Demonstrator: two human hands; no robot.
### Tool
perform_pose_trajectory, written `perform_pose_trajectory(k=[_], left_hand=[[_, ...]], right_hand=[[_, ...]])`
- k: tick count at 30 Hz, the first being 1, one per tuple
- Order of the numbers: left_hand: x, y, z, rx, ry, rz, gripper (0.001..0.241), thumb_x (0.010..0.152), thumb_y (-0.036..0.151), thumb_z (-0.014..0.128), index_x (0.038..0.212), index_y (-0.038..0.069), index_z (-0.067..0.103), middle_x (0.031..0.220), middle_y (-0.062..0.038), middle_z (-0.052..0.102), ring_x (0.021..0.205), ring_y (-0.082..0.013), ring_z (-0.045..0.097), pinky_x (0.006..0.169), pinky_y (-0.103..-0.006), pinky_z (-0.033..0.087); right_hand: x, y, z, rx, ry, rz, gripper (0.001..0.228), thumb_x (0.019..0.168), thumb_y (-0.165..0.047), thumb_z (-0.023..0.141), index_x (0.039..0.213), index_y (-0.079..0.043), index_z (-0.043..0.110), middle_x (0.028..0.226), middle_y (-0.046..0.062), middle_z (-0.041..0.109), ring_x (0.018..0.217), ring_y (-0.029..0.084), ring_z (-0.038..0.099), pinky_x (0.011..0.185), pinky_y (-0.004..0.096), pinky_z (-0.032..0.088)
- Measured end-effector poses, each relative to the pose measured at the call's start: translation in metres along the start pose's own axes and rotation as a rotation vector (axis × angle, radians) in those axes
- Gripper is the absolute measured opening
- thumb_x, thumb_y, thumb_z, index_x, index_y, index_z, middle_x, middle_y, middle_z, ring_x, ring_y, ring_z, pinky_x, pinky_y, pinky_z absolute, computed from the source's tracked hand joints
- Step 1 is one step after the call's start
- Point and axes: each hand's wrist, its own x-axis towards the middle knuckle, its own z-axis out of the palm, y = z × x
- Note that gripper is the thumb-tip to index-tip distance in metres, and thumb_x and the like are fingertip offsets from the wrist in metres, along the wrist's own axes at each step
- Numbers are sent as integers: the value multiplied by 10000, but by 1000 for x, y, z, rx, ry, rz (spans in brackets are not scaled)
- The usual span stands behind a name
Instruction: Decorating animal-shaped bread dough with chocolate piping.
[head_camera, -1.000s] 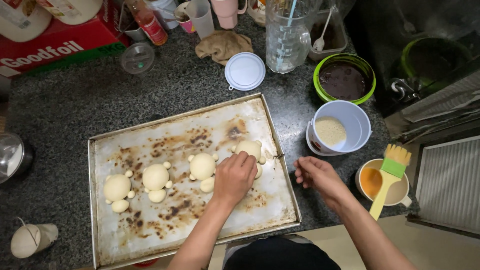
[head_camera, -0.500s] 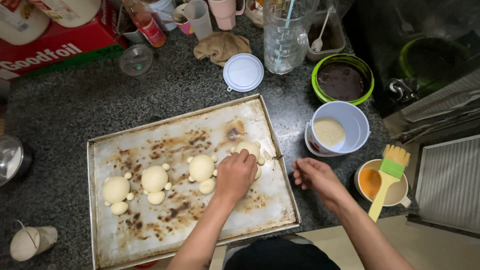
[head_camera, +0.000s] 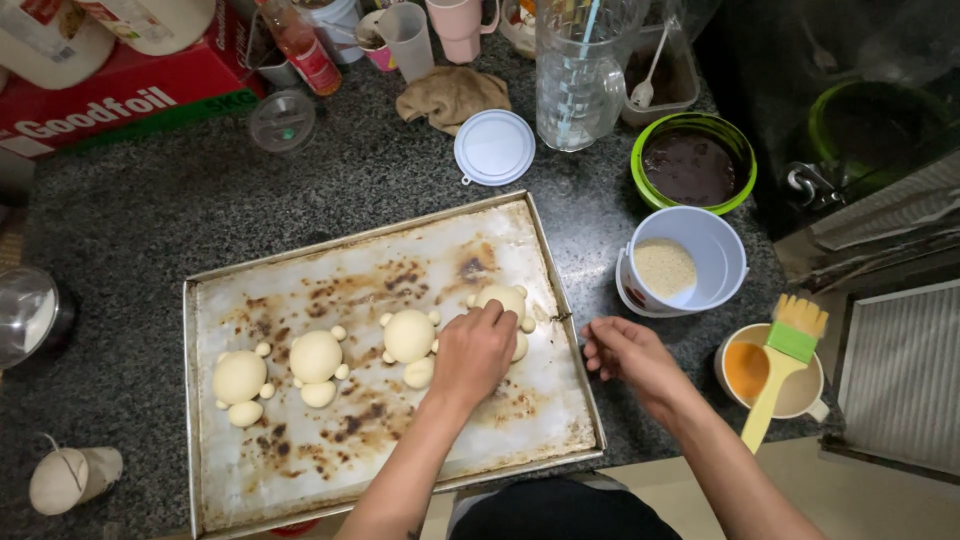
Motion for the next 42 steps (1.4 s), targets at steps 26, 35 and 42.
perform_pose_trajectory(k=[26,35,42], left_hand=[[26,-24,-33,-105,-114,-222,125,955,287,607,911,198,683,789,-4,607,775,-243,700,652,-369,575],[25,-24,-25,-84,-135,-208,130,953,288,603,886,193,661,789,-3,595,769,-236,689,636,-362,561],[25,-23,-17,-58,-147,-194,133,948,284,594,864,198,652,779,1,583,757,-221,684,622,-346,554]], right_hand=[[0,-2,-7,-15,28,9,233,1038,-240,593,1008,-39,708,768,93,704,665,198,702,550,275,537],[4,0,-9,-16,32,9,240,1040,-244,589,1023,-34,704,778,95,705,674,200,699,554,280,538],[3,-1,-10,-13,25,18,260,1032,-281,612,1011,-41,710,784,89,707,686,197,703,560,279,544]])
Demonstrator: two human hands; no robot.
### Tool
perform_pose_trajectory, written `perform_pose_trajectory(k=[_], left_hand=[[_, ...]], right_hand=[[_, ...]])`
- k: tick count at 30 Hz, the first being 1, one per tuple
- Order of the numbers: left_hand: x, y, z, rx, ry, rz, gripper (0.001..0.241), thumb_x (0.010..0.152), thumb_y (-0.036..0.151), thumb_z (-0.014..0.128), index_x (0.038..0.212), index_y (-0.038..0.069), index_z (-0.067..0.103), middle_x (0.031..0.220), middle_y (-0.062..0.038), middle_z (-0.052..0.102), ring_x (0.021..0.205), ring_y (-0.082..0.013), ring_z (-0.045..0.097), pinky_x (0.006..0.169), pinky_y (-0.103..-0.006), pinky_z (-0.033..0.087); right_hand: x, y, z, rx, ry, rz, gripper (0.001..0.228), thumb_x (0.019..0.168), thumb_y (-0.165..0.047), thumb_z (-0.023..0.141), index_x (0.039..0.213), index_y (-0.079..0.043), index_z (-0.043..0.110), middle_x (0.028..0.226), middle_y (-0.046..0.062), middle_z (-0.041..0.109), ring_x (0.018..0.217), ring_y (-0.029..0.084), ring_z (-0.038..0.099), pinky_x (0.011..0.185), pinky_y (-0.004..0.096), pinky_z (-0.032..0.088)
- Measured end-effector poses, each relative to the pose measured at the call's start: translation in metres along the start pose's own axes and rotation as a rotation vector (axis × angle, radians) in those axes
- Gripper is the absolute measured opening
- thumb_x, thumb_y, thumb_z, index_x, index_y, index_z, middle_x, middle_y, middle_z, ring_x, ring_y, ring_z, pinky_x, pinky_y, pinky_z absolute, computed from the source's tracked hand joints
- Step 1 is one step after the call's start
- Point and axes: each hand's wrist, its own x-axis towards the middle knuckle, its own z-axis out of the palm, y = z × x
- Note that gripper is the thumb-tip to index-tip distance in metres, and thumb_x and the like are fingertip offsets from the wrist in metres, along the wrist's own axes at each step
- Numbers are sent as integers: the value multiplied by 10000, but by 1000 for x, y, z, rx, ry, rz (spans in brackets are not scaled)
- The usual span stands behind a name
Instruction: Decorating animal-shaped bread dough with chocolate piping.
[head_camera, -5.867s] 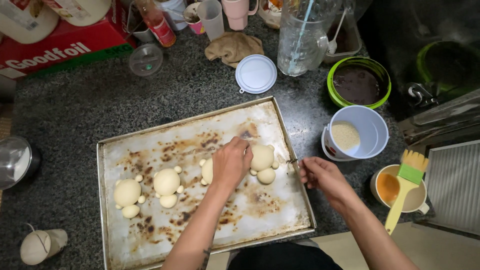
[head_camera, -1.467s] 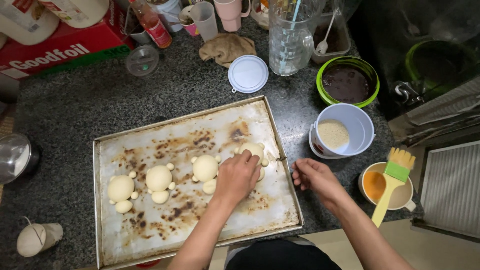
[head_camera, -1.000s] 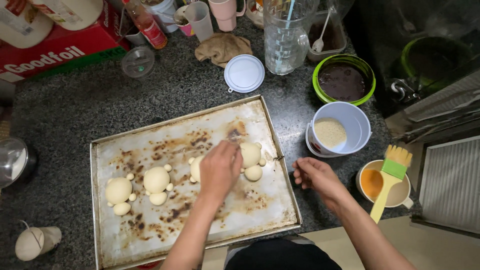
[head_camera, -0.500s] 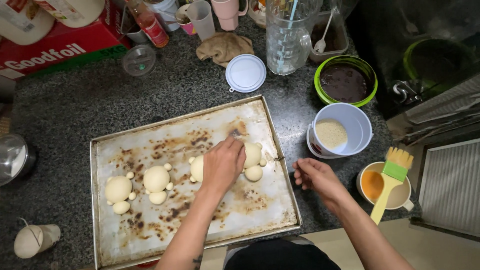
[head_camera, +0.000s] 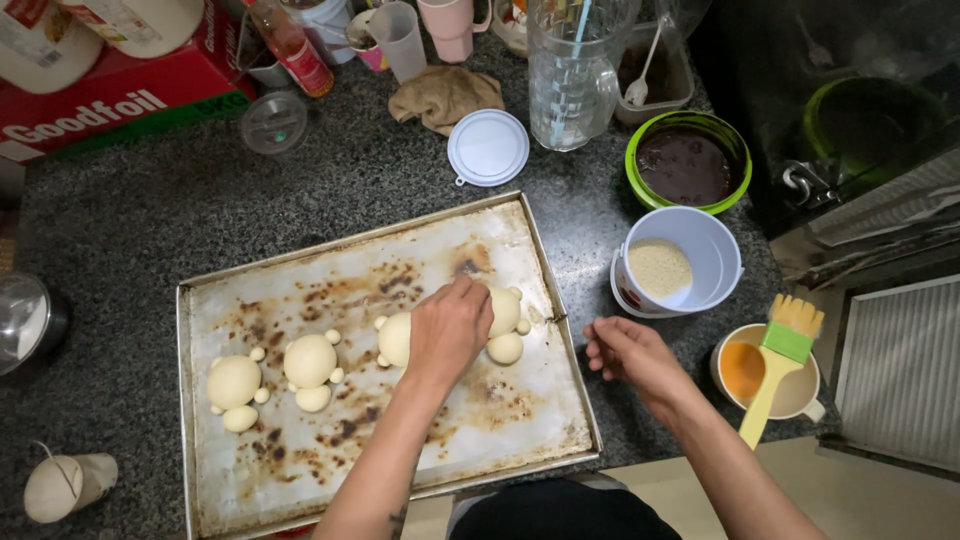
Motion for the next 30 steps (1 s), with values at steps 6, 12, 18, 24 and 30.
perform_pose_trajectory(k=[6,12,18,24,30], left_hand=[[-3,2,-10,-59,73,-38,104,919,271,634,880,190,685,779,-14,614,769,-249,704,648,-365,570],[-16,0,-50,-154,188,-249,100,925,254,671,905,166,713,776,-38,646,763,-266,715,651,-374,580],[-87,-36,-80,-390,304,-636,177,959,253,668,846,129,724,722,-87,636,746,-324,722,677,-388,572],[-181,-87,-129,-709,599,-1230,219,924,164,705,991,-40,749,732,-85,702,619,-167,671,593,-272,500],[-309,-175,-152,-327,891,-1265,206,930,182,711,923,-20,753,650,-47,660,529,-129,534,520,-271,452]], right_hand=[[3,2,-2,13,-18,-14,249,1040,-259,592,1004,-40,705,778,90,694,690,204,699,563,287,538],[-1,-12,10,-12,-60,-26,237,1034,-251,597,1021,-39,701,786,90,699,688,198,697,571,286,546],[3,-36,47,-95,-176,-51,236,1035,-239,594,1037,-35,712,803,95,698,721,208,698,607,287,502],[19,-52,109,-107,-400,-74,293,1062,-233,558,1075,29,688,826,124,644,708,205,565,652,345,420],[10,-52,209,-218,-499,-109,335,1085,-229,527,1116,74,667,885,173,614,777,271,572,672,382,398]])
